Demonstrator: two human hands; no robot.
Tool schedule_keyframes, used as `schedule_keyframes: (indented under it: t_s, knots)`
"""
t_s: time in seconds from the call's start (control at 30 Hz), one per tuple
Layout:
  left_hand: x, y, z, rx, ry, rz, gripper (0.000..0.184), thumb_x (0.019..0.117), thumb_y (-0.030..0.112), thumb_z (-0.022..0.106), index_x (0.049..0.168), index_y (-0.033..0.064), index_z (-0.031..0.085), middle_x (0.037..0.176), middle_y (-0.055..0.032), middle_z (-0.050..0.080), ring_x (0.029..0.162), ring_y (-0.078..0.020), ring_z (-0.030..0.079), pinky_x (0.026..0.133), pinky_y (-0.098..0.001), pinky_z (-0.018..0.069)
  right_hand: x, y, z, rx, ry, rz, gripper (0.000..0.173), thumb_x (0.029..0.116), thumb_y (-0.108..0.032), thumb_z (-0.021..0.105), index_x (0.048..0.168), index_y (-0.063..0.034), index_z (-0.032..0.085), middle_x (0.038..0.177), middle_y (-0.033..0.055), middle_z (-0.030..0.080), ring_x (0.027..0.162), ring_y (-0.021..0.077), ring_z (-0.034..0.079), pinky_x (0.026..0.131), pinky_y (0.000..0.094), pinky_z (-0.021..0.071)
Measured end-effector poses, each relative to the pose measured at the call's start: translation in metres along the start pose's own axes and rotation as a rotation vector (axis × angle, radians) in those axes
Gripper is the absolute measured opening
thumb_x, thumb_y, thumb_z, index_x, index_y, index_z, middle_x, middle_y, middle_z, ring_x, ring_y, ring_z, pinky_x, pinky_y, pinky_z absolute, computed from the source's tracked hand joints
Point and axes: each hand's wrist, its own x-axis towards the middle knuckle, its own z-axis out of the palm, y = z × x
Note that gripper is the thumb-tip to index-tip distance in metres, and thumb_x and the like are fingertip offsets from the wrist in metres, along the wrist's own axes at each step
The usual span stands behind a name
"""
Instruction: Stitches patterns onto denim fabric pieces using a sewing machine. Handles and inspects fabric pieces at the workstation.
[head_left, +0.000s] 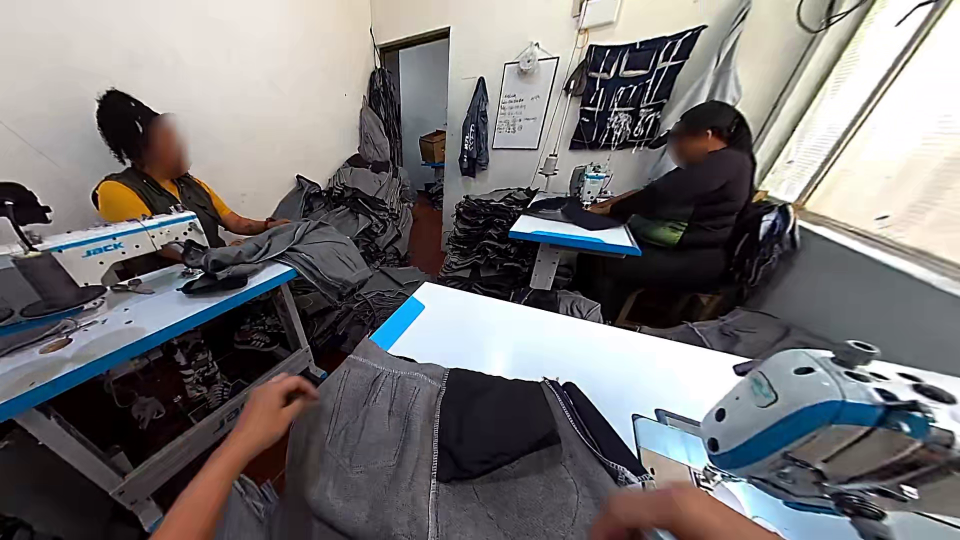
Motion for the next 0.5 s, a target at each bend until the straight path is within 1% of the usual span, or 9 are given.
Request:
schedule_keyframes:
  t_s: [0.03,0.07,0.13,0.2,0.27,0.3,0.37,0.43,0.5]
  knots:
    - [0.019,0.023,0.008,-0.020,-0.030,0.071,0.018,0.0994,0.008,0.062,0.111,-0.0002,0.073,0.115,-0.0190,0.069,0.108,-0.0321,0.067,0.098,-0.0507,0.0538,0.039,0.011,0.004,-0.019,0.104,-0.006,0.022,0.0974,-0.018,0.065,0.105,-0.0003,0.075,0.096,0.0143,0.075,0.084,0.0264,0.073,0.079,0.0483,0.0595]
    - [0.037,0.044,0.018,-0.044,-0.057,0.134,0.019,0.0997,0.009,0.061,0.112,0.0003,0.073,0.115,-0.0176,0.070,0.108,-0.0297,0.068,0.097,-0.0483,0.0545,0.080,0.022,0.006,-0.024,0.166,0.042,0.024,0.0994,-0.020,0.063,0.109,-0.0012,0.075,0.102,0.0140,0.075,0.091,0.0254,0.073,0.085,0.0469,0.0587]
    - [0.073,0.081,0.038,-0.091,-0.094,0.233,0.018,0.0999,0.007,0.061,0.112,-0.0002,0.073,0.114,-0.0169,0.070,0.105,-0.0278,0.068,0.095,-0.0457,0.0552,0.157,0.045,0.010,-0.012,0.200,0.226,0.033,0.1026,-0.024,0.061,0.123,0.0000,0.070,0.120,0.0188,0.070,0.114,0.0311,0.067,0.103,0.0498,0.0503]
    - [0.106,0.108,0.060,-0.095,-0.150,0.271,0.018,0.1005,0.005,0.059,0.113,-0.0012,0.072,0.113,-0.0178,0.070,0.105,-0.0283,0.068,0.096,-0.0455,0.0538,0.212,0.081,0.025,-0.014,0.221,0.390,0.044,0.1013,-0.029,0.064,0.133,0.0022,0.062,0.133,0.0253,0.062,0.128,0.0399,0.057,0.110,0.0551,0.0426]
    - [0.132,0.125,0.084,-0.006,-0.278,0.253,0.024,0.1025,0.004,0.054,0.120,-0.0024,0.069,0.120,-0.0211,0.068,0.114,-0.0325,0.065,0.104,-0.0474,0.0489,0.235,0.106,0.053,-0.029,0.204,0.527,0.060,0.0971,-0.037,0.069,0.139,0.0041,0.056,0.140,0.0296,0.056,0.134,0.0455,0.051,0.112,0.0607,0.0391]
    - [0.142,0.131,0.095,0.071,-0.376,0.235,0.029,0.1038,0.004,0.050,0.127,-0.0026,0.066,0.126,-0.0232,0.066,0.122,-0.0355,0.061,0.110,-0.0493,0.0440,0.236,0.106,0.070,-0.054,0.224,0.565,0.061,0.0950,-0.037,0.070,0.138,0.0036,0.057,0.140,0.0295,0.054,0.135,0.0458,0.049,0.111,0.0618,0.0381]
    - [0.149,0.138,0.114,0.246,-0.613,0.213,0.035,0.1053,0.007,0.048,0.137,-0.0031,0.058,0.137,-0.0274,0.059,0.133,-0.0423,0.053,0.115,-0.0567,0.0358,0.225,0.089,0.103,-0.133,0.378,0.539,0.055,0.0937,-0.037,0.071,0.132,0.0018,0.063,0.132,0.0262,0.061,0.128,0.0422,0.055,0.108,0.0590,0.0405]
    - [0.142,0.146,0.126,0.360,-0.811,0.251,0.035,0.1042,0.008,0.053,0.136,-0.0062,0.055,0.135,-0.0319,0.058,0.131,-0.0482,0.052,0.111,-0.0635,0.0371,0.204,0.067,0.129,-0.169,0.580,0.399,0.045,0.0900,-0.028,0.075,0.122,0.0019,0.069,0.118,0.0249,0.067,0.114,0.0421,0.063,0.099,0.0586,0.0466]
    - [0.130,0.153,0.128,0.368,-0.919,0.342,0.033,0.1050,0.012,0.055,0.129,-0.0111,0.058,0.128,-0.0340,0.060,0.126,-0.0495,0.055,0.108,-0.0642,0.0377,0.181,0.057,0.149,-0.206,0.791,0.212,0.028,0.0845,-0.020,0.078,0.104,-0.0001,0.075,0.104,0.0206,0.071,0.099,0.0390,0.069,0.086,0.0565,0.0530]
